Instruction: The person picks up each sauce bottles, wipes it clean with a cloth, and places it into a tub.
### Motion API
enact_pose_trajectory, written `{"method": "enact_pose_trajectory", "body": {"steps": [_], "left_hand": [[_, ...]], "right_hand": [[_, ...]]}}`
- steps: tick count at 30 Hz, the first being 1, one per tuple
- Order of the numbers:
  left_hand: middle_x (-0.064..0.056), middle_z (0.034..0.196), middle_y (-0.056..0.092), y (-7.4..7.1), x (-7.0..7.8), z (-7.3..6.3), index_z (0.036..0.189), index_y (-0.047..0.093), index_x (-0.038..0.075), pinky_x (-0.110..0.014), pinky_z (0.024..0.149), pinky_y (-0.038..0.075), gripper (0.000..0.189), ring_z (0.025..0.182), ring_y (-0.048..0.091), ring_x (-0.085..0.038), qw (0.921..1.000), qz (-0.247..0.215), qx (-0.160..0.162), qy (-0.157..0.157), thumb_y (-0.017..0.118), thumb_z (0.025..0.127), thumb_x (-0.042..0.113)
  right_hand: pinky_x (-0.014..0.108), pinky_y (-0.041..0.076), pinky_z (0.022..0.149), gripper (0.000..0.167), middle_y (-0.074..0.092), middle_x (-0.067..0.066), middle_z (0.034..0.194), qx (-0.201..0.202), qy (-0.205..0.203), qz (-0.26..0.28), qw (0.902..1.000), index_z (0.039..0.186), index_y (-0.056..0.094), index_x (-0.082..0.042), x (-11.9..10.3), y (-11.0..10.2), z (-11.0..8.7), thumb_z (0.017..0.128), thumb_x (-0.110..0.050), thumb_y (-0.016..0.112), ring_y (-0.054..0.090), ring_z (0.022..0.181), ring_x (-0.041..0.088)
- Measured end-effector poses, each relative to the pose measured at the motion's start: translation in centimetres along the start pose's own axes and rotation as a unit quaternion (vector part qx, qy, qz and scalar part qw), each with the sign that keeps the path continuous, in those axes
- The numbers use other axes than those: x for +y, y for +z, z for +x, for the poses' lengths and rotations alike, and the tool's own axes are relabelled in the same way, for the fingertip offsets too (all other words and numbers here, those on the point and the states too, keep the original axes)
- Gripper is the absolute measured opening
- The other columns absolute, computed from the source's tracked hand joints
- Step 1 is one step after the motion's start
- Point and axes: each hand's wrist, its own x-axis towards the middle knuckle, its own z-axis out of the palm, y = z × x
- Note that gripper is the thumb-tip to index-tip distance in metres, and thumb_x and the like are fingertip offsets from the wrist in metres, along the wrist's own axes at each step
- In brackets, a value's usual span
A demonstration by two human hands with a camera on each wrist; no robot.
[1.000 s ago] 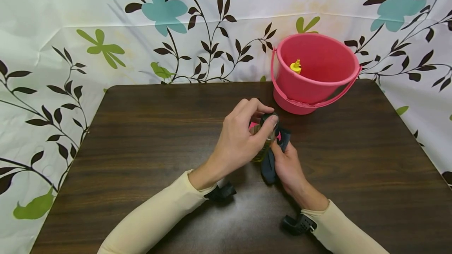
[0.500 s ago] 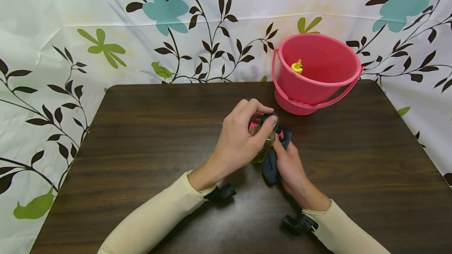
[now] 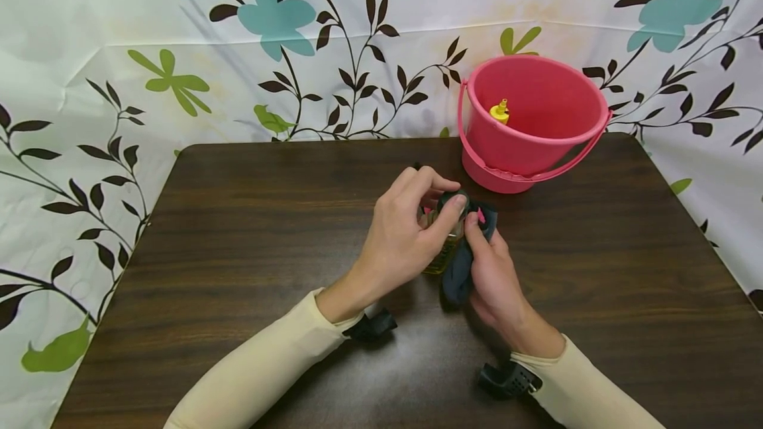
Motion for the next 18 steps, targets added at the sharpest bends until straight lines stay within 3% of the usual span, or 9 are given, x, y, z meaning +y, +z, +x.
{"method": "enact_pose_trajectory", "body": {"steps": [5,10,15,18], "left_hand": [[-0.004,0.101,0.067,0.0,0.0,0.0,0.113,0.071,0.012,-0.03,0.073,0.053,0.017,0.088,0.064,-0.012,1.0,0.0,-0.003,-0.003,0.07,0.1,0.023],[-0.005,0.105,0.068,0.0,-0.1,0.0,0.113,0.071,0.011,-0.039,0.074,0.057,0.017,0.09,0.067,-0.013,0.9999,-0.01,-0.003,-0.004,0.071,0.1,0.022],[-0.006,0.105,0.067,0.0,-0.1,-0.1,0.113,0.071,0.011,-0.036,0.078,0.058,0.017,0.093,0.069,-0.014,0.9999,-0.01,-0.002,-0.003,0.071,0.1,0.022],[-0.006,0.104,0.067,0.0,0.0,-0.1,0.113,0.071,0.011,-0.031,0.077,0.057,0.017,0.093,0.069,-0.014,1.0,-0.009,-0.003,-0.002,0.071,0.1,0.023]], "right_hand": [[0.023,0.054,0.084,0.039,0.066,-0.009,0.108,-0.016,-0.016,0.04,0.9989,0.137,0.048,-0.023,-0.5,0.4,-0.4,0.111,-0.051,0.041,0.063,0.099,0.007],[0.021,0.049,0.084,0.043,0.061,-0.009,0.115,-0.024,-0.037,0.059,0.9973,0.144,0.047,-0.022,-1.3,0.7,-0.7,0.112,-0.05,0.041,0.057,0.104,0.008],[0.021,0.047,0.089,0.049,0.056,-0.008,0.123,-0.033,-0.066,0.06,0.9955,0.154,0.043,-0.023,-2.1,1.1,-1.2,0.112,-0.049,0.039,0.052,0.11,0.01],[0.02,0.045,0.09,0.049,0.054,-0.008,0.124,-0.034,-0.077,0.063,0.9945,0.153,0.043,-0.021,-2.5,1.3,-1.5,0.112,-0.049,0.039,0.048,0.111,0.009]]}}
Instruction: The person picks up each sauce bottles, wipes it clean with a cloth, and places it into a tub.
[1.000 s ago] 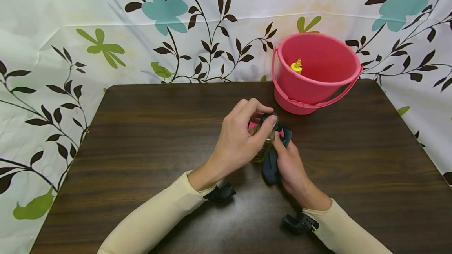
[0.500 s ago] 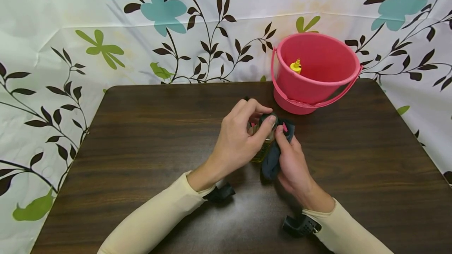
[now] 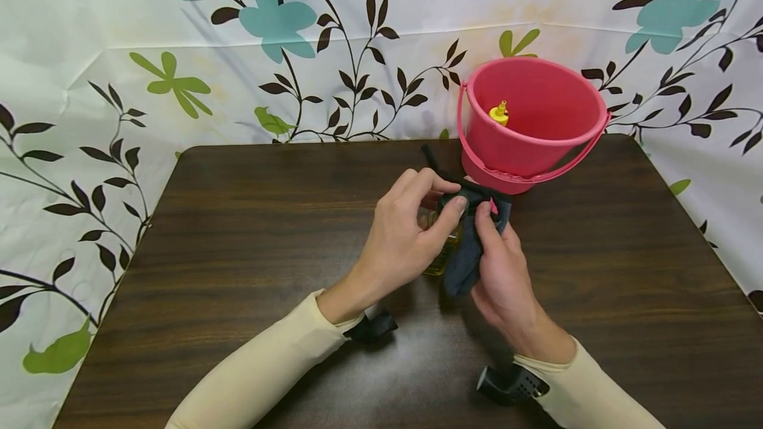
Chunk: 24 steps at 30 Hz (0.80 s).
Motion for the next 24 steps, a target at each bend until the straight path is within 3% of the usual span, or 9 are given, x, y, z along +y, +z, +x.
{"method": "enact_pose_trajectory", "body": {"steps": [5,9,16,24], "left_hand": [[-0.006,0.103,0.066,-0.1,0.0,0.0,0.114,0.071,0.011,-0.031,0.076,0.056,0.019,0.09,0.068,-0.014,1.0,0.003,0.0,-0.001,0.07,0.101,0.024],[-0.007,0.104,0.066,-0.1,0.0,-0.1,0.115,0.071,0.01,-0.038,0.075,0.058,0.019,0.09,0.069,-0.016,1.0,-0.001,-0.002,-0.004,0.07,0.101,0.023],[-0.006,0.105,0.066,0.1,0.0,-0.2,0.116,0.07,0.01,-0.035,0.073,0.057,0.02,0.09,0.069,-0.015,0.9999,-0.006,-0.007,-0.013,0.07,0.1,0.023],[-0.007,0.104,0.066,0.0,0.0,-0.1,0.113,0.07,0.01,-0.04,0.072,0.058,0.019,0.089,0.068,-0.015,1.0,-0.003,-0.002,0.0,0.071,0.1,0.023]], "right_hand": [[0.02,0.045,0.088,0.047,0.054,-0.007,0.122,0.004,-0.005,0.006,1.0,0.144,0.045,-0.017,-0.7,0.4,-0.2,0.111,-0.051,0.039,0.049,0.109,0.009],[0.019,0.048,0.093,0.049,0.055,-0.006,0.128,0.002,-0.02,0.009,0.9998,0.145,0.045,-0.016,-1.1,0.7,-0.4,0.111,-0.05,0.04,0.051,0.116,0.009],[0.021,0.048,0.096,0.048,0.054,-0.004,0.129,-0.001,-0.037,0.008,0.9993,0.144,0.045,-0.015,-2.1,1.1,-0.9,0.111,-0.049,0.041,0.053,0.118,0.012],[0.022,0.046,0.106,0.051,0.046,0.001,0.15,-0.021,-0.081,0.013,0.9965,0.154,0.039,-0.015,-3.4,1.5,-1.3,0.112,-0.045,0.039,0.047,0.132,0.016]]}}
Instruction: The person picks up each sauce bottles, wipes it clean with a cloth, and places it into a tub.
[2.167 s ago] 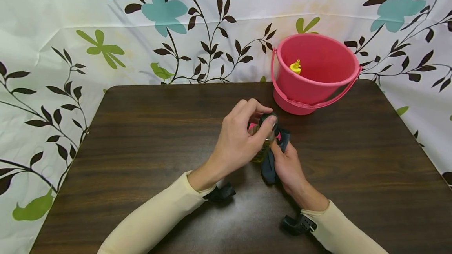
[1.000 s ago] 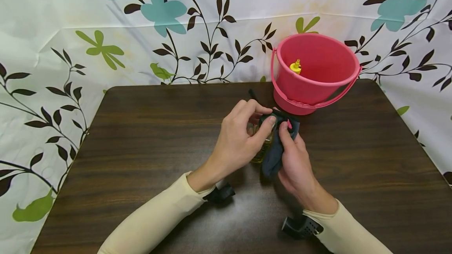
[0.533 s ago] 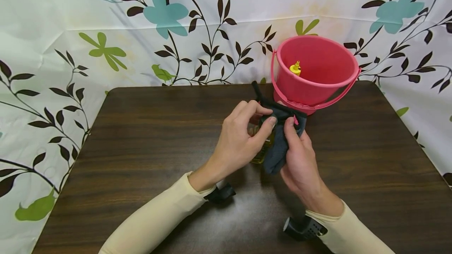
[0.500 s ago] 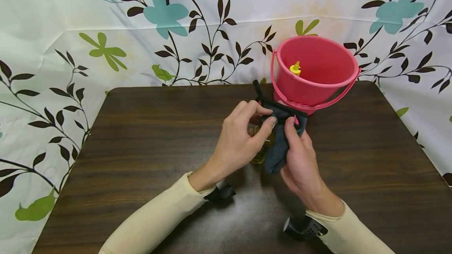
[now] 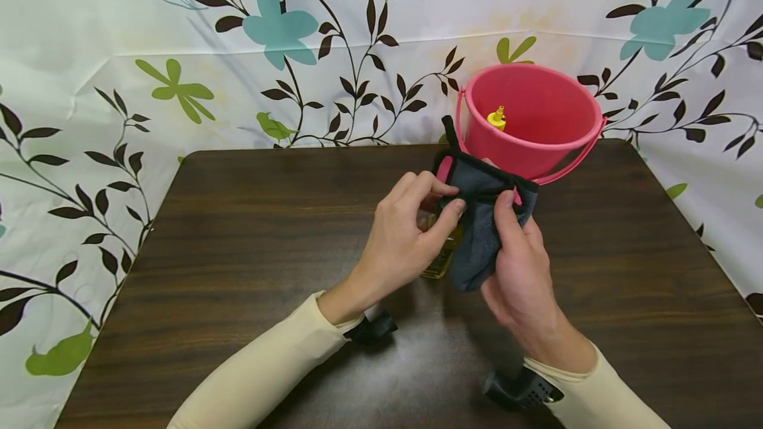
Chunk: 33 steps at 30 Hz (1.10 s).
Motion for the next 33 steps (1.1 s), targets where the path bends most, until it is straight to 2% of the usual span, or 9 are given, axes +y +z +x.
{"method": "enact_pose_trajectory", "body": {"steps": [3,10,15,21,28,33], "left_hand": [[-0.006,0.103,0.066,0.0,0.0,0.0,0.112,0.071,0.01,-0.039,0.071,0.057,0.018,0.088,0.068,-0.014,1.0,0.003,0.004,0.004,0.071,0.1,0.023],[-0.005,0.102,0.067,0.0,0.0,0.1,0.112,0.071,0.012,-0.031,0.07,0.056,0.017,0.089,0.069,-0.014,0.9999,0.013,0.003,0.004,0.071,0.1,0.024],[-0.005,0.102,0.067,0.0,0.0,0.1,0.112,0.071,0.013,-0.032,0.071,0.057,0.017,0.09,0.069,-0.014,0.9998,0.021,0.003,-0.001,0.071,0.1,0.025],[-0.005,0.102,0.066,0.0,0.0,0.0,0.111,0.069,0.013,-0.036,0.073,0.06,0.019,0.09,0.071,-0.014,0.9992,0.039,0.004,-0.008,0.071,0.1,0.028],[-0.003,0.098,0.064,0.0,0.2,-0.1,0.109,0.067,0.015,-0.031,0.069,0.056,0.023,0.087,0.073,-0.013,0.9969,0.076,0.013,-0.017,0.071,0.099,0.035],[-0.003,0.094,0.062,0.0,0.2,-0.1,0.106,0.066,0.015,-0.028,0.067,0.055,0.025,0.083,0.073,-0.013,0.9957,0.089,0.019,-0.014,0.073,0.098,0.037]], "right_hand": [[0.023,0.047,0.108,0.052,0.047,0.0,0.152,-0.004,-0.022,0.007,0.9997,0.156,0.038,-0.015,-0.4,0.0,-0.1,0.113,-0.043,0.038,0.049,0.134,0.015],[0.028,0.056,0.09,0.045,0.059,0.001,0.129,-0.008,-0.069,0.024,0.9973,0.147,0.045,-0.009,-1.7,-0.3,-0.4,0.113,-0.039,0.041,0.059,0.113,0.014],[0.029,0.059,0.087,0.042,0.06,0.005,0.128,-0.006,-0.096,0.019,0.9952,0.144,0.048,-0.006,-2.1,-0.4,-0.5,0.114,-0.034,0.043,0.061,0.111,0.016],[0.028,0.059,0.087,0.041,0.058,0.004,0.128,0.016,-0.077,-0.016,0.9968,0.144,0.047,-0.008,-1.8,-0.8,-0.7,0.114,-0.035,0.043,0.061,0.109,0.015],[0.026,0.056,0.089,0.041,0.055,0.002,0.128,0.039,-0.036,-0.054,0.9971,0.144,0.046,-0.011,-1.0,-0.9,-1.0,0.114,-0.039,0.043,0.057,0.109,0.015],[0.028,0.051,0.091,0.037,0.054,0.001,0.128,0.05,-0.038,-0.076,0.9951,0.141,0.049,-0.012,-0.4,-0.4,-1.0,0.114,-0.036,0.043,0.052,0.113,0.018]]}}
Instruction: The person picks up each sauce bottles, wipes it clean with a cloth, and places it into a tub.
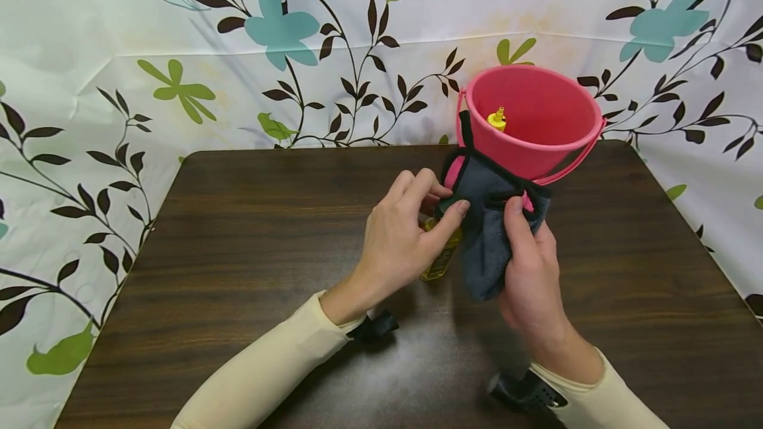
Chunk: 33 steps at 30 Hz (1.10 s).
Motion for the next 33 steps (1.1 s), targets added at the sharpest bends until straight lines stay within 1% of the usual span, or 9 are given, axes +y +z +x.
{"method": "enact_pose_trajectory", "body": {"steps": [7,9,12,16,19,25,33], "left_hand": [[-0.002,0.091,0.058,0.1,-0.1,-0.1,0.1,0.066,0.016,-0.03,0.07,0.058,0.019,0.081,0.074,-0.013,1.0,-0.002,0.007,-0.001,0.073,0.098,0.034],[-0.002,0.09,0.057,0.1,-0.1,-0.1,0.099,0.066,0.018,-0.031,0.069,0.057,0.018,0.079,0.074,-0.013,0.9999,0.0,0.01,-0.001,0.073,0.098,0.034],[-0.002,0.09,0.056,0.1,0.0,-0.1,0.097,0.066,0.019,-0.032,0.067,0.055,0.018,0.079,0.073,-0.012,0.9999,0.004,0.014,-0.002,0.073,0.098,0.035],[-0.002,0.09,0.057,0.2,0.0,-0.2,0.099,0.066,0.019,-0.031,0.066,0.054,0.018,0.082,0.073,-0.012,0.9999,-0.001,0.014,-0.003,0.072,0.098,0.036],[-0.002,0.091,0.057,0.2,0.0,-0.2,0.101,0.066,0.018,-0.03,0.066,0.053,0.019,0.083,0.072,-0.012,0.9999,-0.01,0.012,-0.006,0.072,0.098,0.036],[-0.003,0.093,0.059,0.1,0.1,-0.2,0.103,0.066,0.017,-0.03,0.067,0.052,0.021,0.083,0.072,-0.012,0.9998,-0.011,0.009,-0.011,0.072,0.098,0.037],[-0.003,0.094,0.06,0.1,0.0,-0.1,0.101,0.065,0.016,-0.029,0.069,0.053,0.021,0.086,0.074,-0.013,0.9999,-0.014,0.002,-0.007,0.072,0.098,0.036]], "right_hand": [[0.027,0.046,0.091,0.033,0.06,-0.001,0.117,0.005,-0.005,-0.013,0.9999,0.135,0.056,-0.011,1.5,1.0,0.3,0.114,-0.033,0.044,0.054,0.107,0.015],[0.026,0.045,0.093,0.034,0.06,-0.002,0.118,0.006,-0.004,-0.012,0.9999,0.135,0.056,-0.011,2.0,1.2,0.5,0.114,-0.034,0.044,0.054,0.108,0.014],[0.024,0.048,0.091,0.035,0.062,-0.003,0.116,0.011,0.001,-0.007,0.9999,0.136,0.055,-0.011,2.7,1.4,0.7,0.114,-0.036,0.043,0.057,0.105,0.011],[0.022,0.053,0.086,0.035,0.066,-0.006,0.112,0.015,0.006,-0.004,0.9999,0.138,0.052,-0.012,3.7,1.2,0.8,0.114,-0.036,0.041,0.062,0.099,0.008],[0.021,0.055,0.086,0.034,0.067,-0.007,0.11,0.019,0.008,0.0,0.9998,0.138,0.053,-0.013,4.4,1.1,0.9,0.114,-0.035,0.04,0.064,0.097,0.007],[0.021,0.054,0.085,0.032,0.067,-0.008,0.107,0.026,0.012,0.001,0.9996,0.136,0.053,-0.015,5.6,0.8,0.9,0.115,-0.035,0.039,0.063,0.095,0.007],[0.022,0.055,0.086,0.037,0.066,-0.007,0.11,0.013,0.017,0.005,0.9998,0.139,0.051,-0.013,6.3,0.2,1.0,0.115,-0.037,0.038,0.063,0.097,0.007]]}}
